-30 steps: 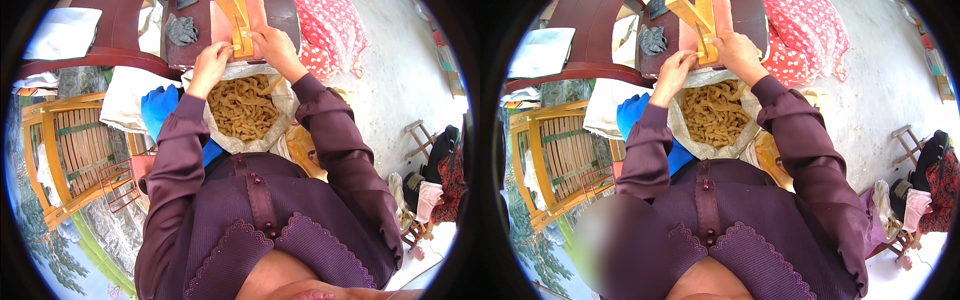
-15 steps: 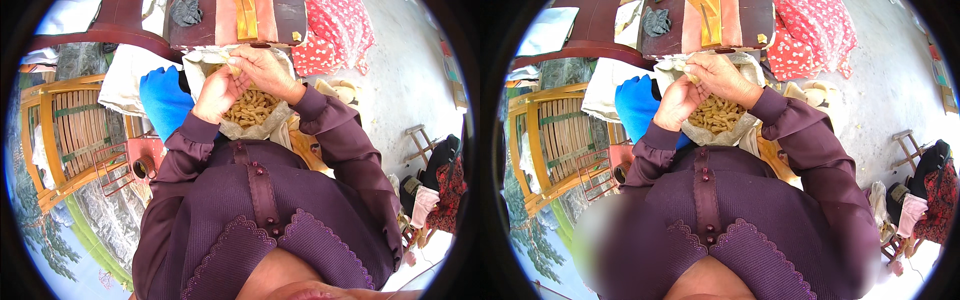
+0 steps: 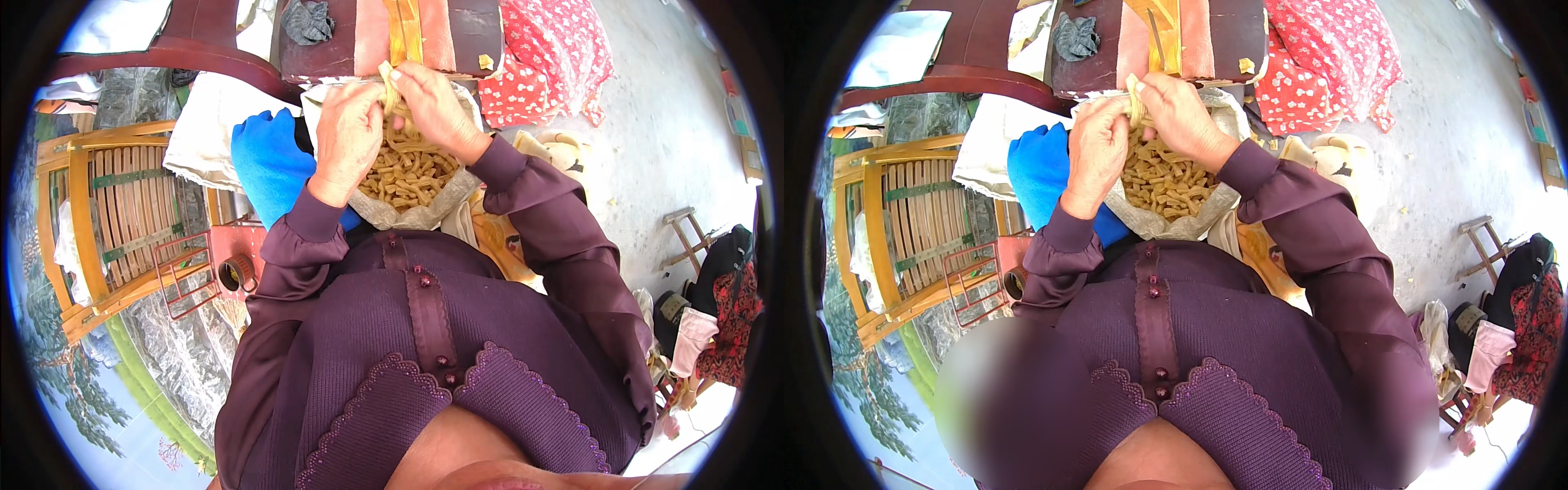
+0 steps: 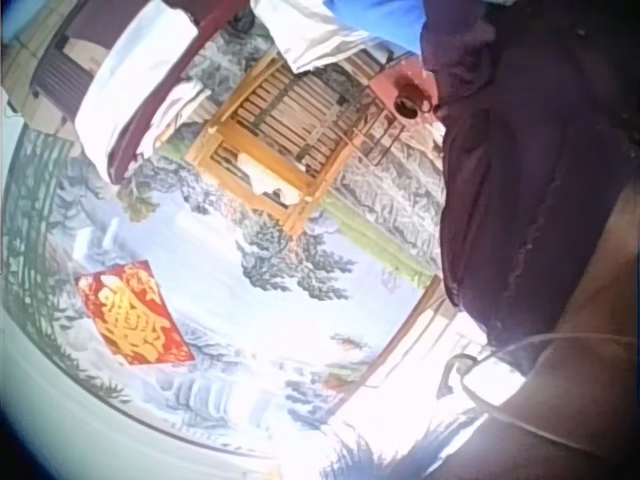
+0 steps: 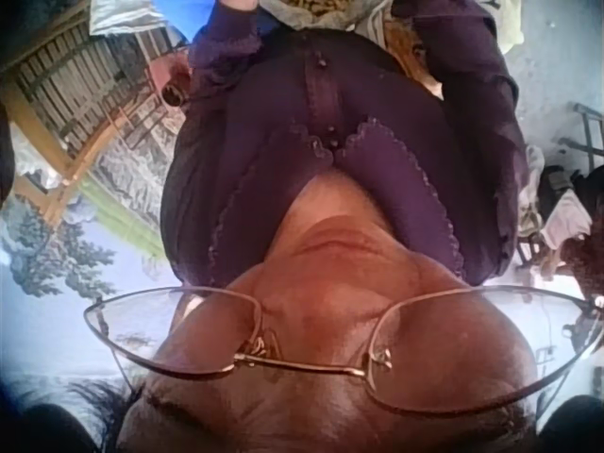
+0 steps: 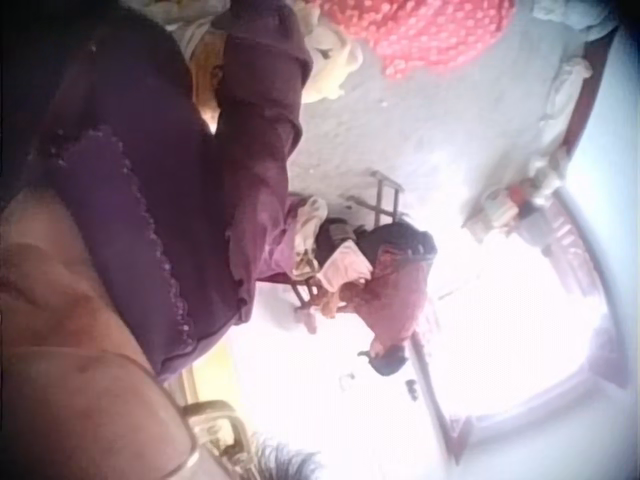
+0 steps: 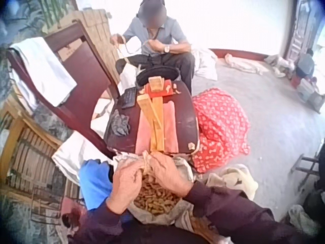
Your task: The person sits and repeatedly peels thin strips from a bamboo stalk using both hands, dropping the strips into a cloth bag held between their legs. The process continues throughout the clip with no other objects handled.
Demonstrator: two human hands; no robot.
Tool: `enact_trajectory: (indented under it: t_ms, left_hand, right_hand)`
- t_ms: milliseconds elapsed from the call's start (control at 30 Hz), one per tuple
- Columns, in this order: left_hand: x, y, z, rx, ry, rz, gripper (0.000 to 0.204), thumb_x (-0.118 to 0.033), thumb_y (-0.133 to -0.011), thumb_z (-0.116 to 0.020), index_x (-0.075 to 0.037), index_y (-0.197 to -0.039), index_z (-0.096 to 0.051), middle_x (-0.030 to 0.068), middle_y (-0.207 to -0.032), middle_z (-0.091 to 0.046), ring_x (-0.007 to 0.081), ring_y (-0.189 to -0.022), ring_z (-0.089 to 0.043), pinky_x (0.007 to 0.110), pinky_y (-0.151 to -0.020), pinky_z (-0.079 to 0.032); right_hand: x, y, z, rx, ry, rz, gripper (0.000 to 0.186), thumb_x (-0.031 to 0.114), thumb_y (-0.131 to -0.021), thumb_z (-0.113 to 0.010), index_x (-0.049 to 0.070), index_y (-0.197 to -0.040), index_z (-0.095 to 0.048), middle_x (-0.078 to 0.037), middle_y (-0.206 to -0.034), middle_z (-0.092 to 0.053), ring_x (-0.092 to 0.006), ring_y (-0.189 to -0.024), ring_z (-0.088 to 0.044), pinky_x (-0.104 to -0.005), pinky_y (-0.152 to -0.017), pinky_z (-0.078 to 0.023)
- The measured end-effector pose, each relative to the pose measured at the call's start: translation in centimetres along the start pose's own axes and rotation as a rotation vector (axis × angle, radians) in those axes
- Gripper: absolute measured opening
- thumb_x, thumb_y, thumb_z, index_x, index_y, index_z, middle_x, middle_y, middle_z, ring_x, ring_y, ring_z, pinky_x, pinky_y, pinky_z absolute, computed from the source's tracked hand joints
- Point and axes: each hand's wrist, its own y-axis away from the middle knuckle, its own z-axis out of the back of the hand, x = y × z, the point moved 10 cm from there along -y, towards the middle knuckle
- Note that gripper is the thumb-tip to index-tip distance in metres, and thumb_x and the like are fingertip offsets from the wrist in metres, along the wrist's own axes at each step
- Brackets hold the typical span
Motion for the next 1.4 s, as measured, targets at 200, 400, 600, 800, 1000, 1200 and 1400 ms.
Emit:
enact_trajectory:
  t_ms: [200,400,600,800,1000,1200,1400]
  left_hand:
    - [-0.4,0.4,2.9,-0.335,0.265,-0.063,0.032,0.014,-0.077,-0.049,-0.005,-0.099,-0.06,0.0149,-0.103,-0.054,0.0266,-0.089,-0.058,0.033,-0.078,-0.048]
    - [-0.9,-0.9,1.7,-0.216,0.267,-0.101,0.018,0.005,-0.086,-0.051,-0.003,-0.099,-0.058,0.0114,-0.08,-0.055,0.025,-0.074,-0.059,0.03,-0.066,-0.046]
    - [4.6,-0.3,-3.3,0.017,1.218,0.417,0.016,-0.008,-0.095,-0.049,0.0,-0.104,-0.059,0.0051,-0.095,-0.063,0.0129,-0.088,-0.06,0.028,-0.081,-0.05]
    - [2.8,-0.6,-3.7,0.128,1.46,0.53,0.016,-0.008,-0.094,-0.05,0.0,-0.106,-0.057,0.0057,-0.095,-0.063,0.0132,-0.089,-0.06,0.028,-0.083,-0.049]
    - [5.0,-1.2,-2.0,-0.06,0.934,0.255,0.01,0.002,-0.087,-0.059,0.0,-0.098,-0.059,0.0024,-0.089,-0.064,0.0072,-0.078,-0.06,0.021,-0.07,-0.048]
    - [3.0,-0.1,-1.4,-0.132,0.891,0.386,0.028,-0.019,-0.097,-0.048,0.002,-0.111,-0.06,0.004,-0.091,-0.063,0.0099,-0.079,-0.059,0.024,-0.076,-0.047]
    - [1.1,-0.6,-1.8,0.165,0.518,0.37,0.028,-0.025,-0.095,-0.052,-0.002,-0.109,-0.061,0.0087,-0.074,-0.063,0.0129,-0.072,-0.06,0.027,-0.066,-0.047]
  right_hand:
    - [-1.2,2.1,-4.3,0.445,-0.794,-0.541,0.02,0.027,-0.097,-0.04,0.011,-0.09,-0.05,0.005,-0.059,-0.037,-0.0042,-0.042,-0.026,-0.0201,-0.041,-0.021]
    - [0.6,-0.1,-0.2,0.095,-0.107,0.024,0.029,0.029,-0.094,-0.047,0.003,-0.087,-0.058,0.0,-0.067,-0.05,-0.0087,-0.06,-0.049,-0.0225,-0.054,-0.039]
    - [6.1,1.1,0.6,0.096,0.433,0.335,0.029,0.028,-0.091,-0.056,-0.001,-0.089,-0.062,-0.013,-0.069,-0.057,-0.0151,-0.06,-0.054,-0.0293,-0.058,-0.043]
    - [5.4,0.0,1.6,0.144,0.148,0.256,0.023,0.022,-0.098,-0.045,0.005,-0.084,-0.054,0.001,-0.073,-0.056,-0.0088,-0.067,-0.056,-0.0247,-0.064,-0.047]
    - [0.3,1.0,-0.4,0.263,-0.471,-0.248,0.019,0.024,-0.09,-0.06,0.006,-0.098,-0.063,0.009,-0.064,-0.039,-0.0013,-0.054,-0.032,-0.0181,-0.048,-0.026]
    - [0.5,0.3,0.5,0.119,-0.464,-0.175,0.011,0.021,-0.089,-0.062,0.011,-0.091,-0.06,0.008,-0.068,-0.047,-0.0002,-0.057,-0.035,-0.0168,-0.048,-0.025]
    - [-1.0,-0.5,2.4,-0.011,-0.469,-0.211,0.012,0.018,-0.085,-0.067,0.013,-0.077,-0.059,0.008,-0.061,-0.046,-0.0004,-0.05,-0.033,-0.018,-0.044,-0.023]
